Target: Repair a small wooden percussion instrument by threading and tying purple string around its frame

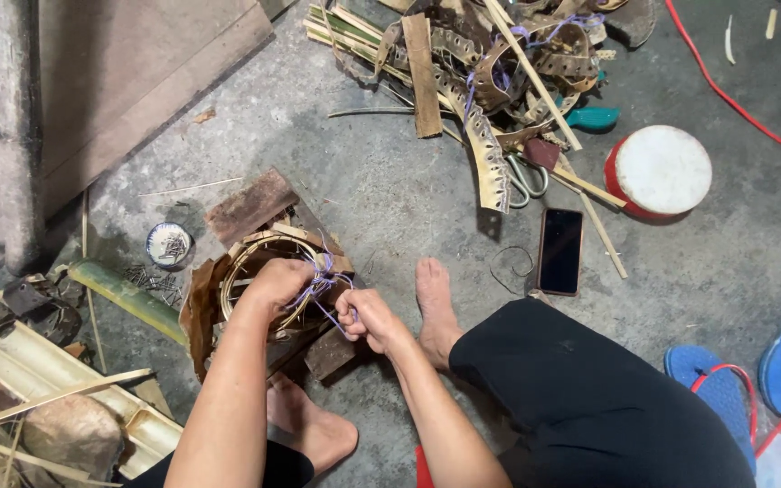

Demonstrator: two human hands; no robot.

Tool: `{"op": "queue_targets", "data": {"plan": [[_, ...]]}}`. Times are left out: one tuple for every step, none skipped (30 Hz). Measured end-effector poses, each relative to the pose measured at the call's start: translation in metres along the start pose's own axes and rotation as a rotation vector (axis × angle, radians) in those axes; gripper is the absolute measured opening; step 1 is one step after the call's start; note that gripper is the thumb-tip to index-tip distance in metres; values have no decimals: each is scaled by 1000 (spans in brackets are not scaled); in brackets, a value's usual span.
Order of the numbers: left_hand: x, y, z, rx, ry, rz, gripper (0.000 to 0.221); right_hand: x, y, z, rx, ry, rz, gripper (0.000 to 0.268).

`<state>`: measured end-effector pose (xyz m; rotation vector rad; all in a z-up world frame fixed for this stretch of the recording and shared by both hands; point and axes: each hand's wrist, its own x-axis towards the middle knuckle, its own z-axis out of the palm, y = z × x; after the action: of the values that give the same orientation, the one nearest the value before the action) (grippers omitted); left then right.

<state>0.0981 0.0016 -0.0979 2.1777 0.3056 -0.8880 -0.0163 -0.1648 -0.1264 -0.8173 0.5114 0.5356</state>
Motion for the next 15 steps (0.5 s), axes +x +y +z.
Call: {"op": "queue_targets", "data": {"plan": [[-11, 12, -2, -1, 0, 3, 38, 0, -1, -1, -2, 0, -2, 22], [-22, 24, -5, -47, 59, 18, 28, 1, -1, -2, 5, -6, 8, 21], [-35, 34, -9, -91, 120, 29, 18, 2, -1, -2, 14, -17, 21, 20], [-46, 39, -13, -92, 124, 27, 18, 0, -3, 1, 13, -20, 23, 20], [-57, 45, -18, -2, 171, 70, 20, -2, -5, 3, -5, -11, 5, 20], [-68, 51, -22, 89, 218, 114, 25, -4, -7, 6, -22, -2, -13, 20], [-73, 48, -23, 91, 222, 114, 25, -1, -5, 4, -21, -6, -14, 20], [-79, 46, -24, -201, 268, 77, 23, 2, -3, 3, -89, 62, -84, 22], [-84, 44, -23, -493, 304, 42, 24, 4, -1, -1, -155, 135, -155, 25], [-85, 40, -20, -491, 303, 46, 24, 9, 5, -6, -153, 135, -159, 25], [-84, 37, -19, -632, 323, 57, 21, 16, 10, -11, -201, 157, -227, 24], [-84, 34, -18, -773, 341, 69, 18, 24, 15, -15, -248, 179, -296, 22], [-87, 31, -19, -774, 340, 70, 18, 27, 19, -17, -249, 180, -297, 22], [-91, 27, -21, -941, 331, 74, 13, 31, 23, -18, -239, 205, -318, 23], [-94, 24, -24, -1109, 325, 77, 10, 36, 25, -19, -230, 225, -338, 23]]}}
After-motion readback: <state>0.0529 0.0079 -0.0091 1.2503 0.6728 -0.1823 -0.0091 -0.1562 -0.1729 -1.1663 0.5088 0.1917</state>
